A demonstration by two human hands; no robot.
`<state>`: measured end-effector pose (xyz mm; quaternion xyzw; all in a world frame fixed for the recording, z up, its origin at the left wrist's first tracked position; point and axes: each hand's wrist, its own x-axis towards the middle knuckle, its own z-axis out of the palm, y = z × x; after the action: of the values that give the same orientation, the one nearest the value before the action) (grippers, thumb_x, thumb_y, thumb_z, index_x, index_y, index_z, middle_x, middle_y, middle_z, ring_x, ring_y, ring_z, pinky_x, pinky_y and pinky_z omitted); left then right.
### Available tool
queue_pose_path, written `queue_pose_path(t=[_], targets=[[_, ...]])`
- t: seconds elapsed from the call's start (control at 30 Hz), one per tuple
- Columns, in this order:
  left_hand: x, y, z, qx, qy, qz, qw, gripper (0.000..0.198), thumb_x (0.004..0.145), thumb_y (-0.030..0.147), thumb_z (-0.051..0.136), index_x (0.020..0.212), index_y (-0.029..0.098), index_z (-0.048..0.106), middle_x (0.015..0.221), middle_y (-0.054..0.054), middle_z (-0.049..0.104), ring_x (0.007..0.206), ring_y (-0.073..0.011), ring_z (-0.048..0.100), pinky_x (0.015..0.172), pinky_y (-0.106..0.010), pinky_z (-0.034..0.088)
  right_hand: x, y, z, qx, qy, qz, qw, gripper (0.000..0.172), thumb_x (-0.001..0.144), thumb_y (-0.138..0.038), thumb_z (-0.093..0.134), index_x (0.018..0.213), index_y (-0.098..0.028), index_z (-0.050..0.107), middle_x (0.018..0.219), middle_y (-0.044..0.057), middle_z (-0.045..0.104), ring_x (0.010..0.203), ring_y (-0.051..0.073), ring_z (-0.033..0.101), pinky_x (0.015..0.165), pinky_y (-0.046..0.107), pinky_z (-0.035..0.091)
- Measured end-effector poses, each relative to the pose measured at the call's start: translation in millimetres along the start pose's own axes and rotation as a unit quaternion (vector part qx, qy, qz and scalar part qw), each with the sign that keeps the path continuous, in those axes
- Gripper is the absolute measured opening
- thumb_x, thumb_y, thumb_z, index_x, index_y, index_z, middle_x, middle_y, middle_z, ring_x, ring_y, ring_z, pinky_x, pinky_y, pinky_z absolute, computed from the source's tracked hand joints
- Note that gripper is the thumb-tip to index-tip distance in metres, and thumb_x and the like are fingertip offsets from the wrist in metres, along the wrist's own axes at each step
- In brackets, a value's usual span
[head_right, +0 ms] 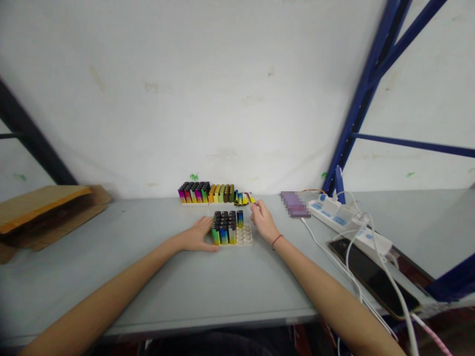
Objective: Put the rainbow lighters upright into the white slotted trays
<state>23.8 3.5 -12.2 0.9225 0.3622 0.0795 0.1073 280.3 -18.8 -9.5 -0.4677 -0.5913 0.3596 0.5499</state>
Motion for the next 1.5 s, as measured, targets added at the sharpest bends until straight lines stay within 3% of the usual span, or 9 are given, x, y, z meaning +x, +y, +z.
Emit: queue_pose_path(t=[0.2,0.37,0.63,0.73,0.9,1.0,1.1,1.3,1.5], targets=[[0,0,0.8,0.001,0.005,0.003,1.0,0.086,0.068,0.067,0.065,0.134,0.019,0.039,0.136,-0.014,0.047,0.127,-0.0349,0.041,0.112,-0.051,0.018,-5,-20,-6,-0.099,-0.047,-0.124,0.986,0.036,0.087,-0.05,0.048,0.089,-0.017,0.06,0.082,0.004,0.063,0.073,0.015,0.057,0.066,0.025,0.045],[1,2,0.0,-0.009,0.005,0.001,1.0,0.086,0.068,0.065,0.066,0.133,0.015,0.04,0.135,-0.016,0.047,0.127,-0.0371,0.04,0.111,-0.053,0.018,-5,-19,-10,-0.119,-0.099,-0.093,0.984,0.038,0.085,-0.048,0.051,0.098,-0.015,0.064,0.085,0.007,0.067,0.062,0.014,0.06,0.058,0.027,0.049],[0,5,-2.5,-0.011,0.005,0.005,1.0,0.084,0.069,0.062,0.067,0.131,0.014,0.041,0.132,-0.017,0.049,0.125,-0.0365,0.043,0.111,-0.053,0.02,-11,-28,-13,-0.194,-0.158,-0.144,0.957,0.028,0.085,-0.041,0.055,0.1,-0.018,0.062,0.088,0.005,0.069,0.067,0.014,0.064,0.065,0.026,0.052],[0,3,-1.2,-0.008,-0.001,-0.001,1.0,0.086,0.069,0.065,0.065,0.133,0.013,0.04,0.135,-0.018,0.046,0.127,-0.0371,0.04,0.112,-0.055,0.016,-4,-26,-18,-0.215,-0.124,-0.147,0.957,0.028,0.089,-0.041,0.05,0.096,-0.018,0.064,0.086,0.005,0.07,0.068,0.015,0.064,0.066,0.026,0.05],[0,-1,1.1,0.002,-0.006,0.001,1.0,0.089,0.069,0.067,0.064,0.134,0.012,0.038,0.138,-0.019,0.044,0.129,-0.0363,0.038,0.113,-0.053,0.014,37,-3,-24,-0.391,0.035,-0.075,0.917,0.028,0.09,-0.021,0.041,0.102,-0.014,0.066,0.093,0.01,0.072,0.087,0.02,0.066,0.08,0.028,0.046],[-1,1,0.6,0.001,-0.002,-0.001,1.0,0.086,0.069,0.067,0.065,0.133,0.015,0.04,0.135,-0.017,0.047,0.127,-0.0357,0.041,0.113,-0.053,0.016,66,11,-17,-0.493,-0.027,-0.043,0.868,0.037,0.092,-0.016,0.038,0.122,-0.016,0.06,0.119,0.011,0.066,0.106,0.018,0.062,0.091,0.025,0.041],[-1,2,0.5,-0.001,-0.004,-0.001,1.0,0.087,0.068,0.067,0.065,0.133,0.014,0.04,0.136,-0.018,0.045,0.128,-0.0361,0.039,0.112,-0.054,0.016,83,19,-6,-0.538,-0.073,-0.001,0.84,0.034,0.095,-0.026,0.038,0.112,-0.015,0.066,0.116,0.014,0.067,0.106,0.021,0.062,0.09,0.027,0.041],[0,-2,4.5,-0.001,0.004,0.005,1.0,0.09,0.068,0.07,0.063,0.134,0.014,0.04,0.135,-0.017,0.047,0.129,-0.0366,0.038,0.113,-0.053,0.016,85,24,-3,-0.555,-0.041,0.061,0.829,0.03,0.091,-0.022,0.045,0.106,-0.003,0.062,0.108,0.028,0.064,0.102,0.029,0.062,0.082,0.033,0.043],[0,-2,3.7,-0.002,0.002,0.003,1.0,0.09,0.068,0.07,0.063,0.134,0.014,0.039,0.135,-0.018,0.046,0.128,-0.0368,0.039,0.112,-0.055,0.015,63,23,-16,-0.512,-0.06,0.049,0.855,0.015,0.082,-0.01,0.048,0.092,-0.009,0.06,0.099,0.021,0.067,0.093,0.024,0.062,0.078,0.028,0.042]])
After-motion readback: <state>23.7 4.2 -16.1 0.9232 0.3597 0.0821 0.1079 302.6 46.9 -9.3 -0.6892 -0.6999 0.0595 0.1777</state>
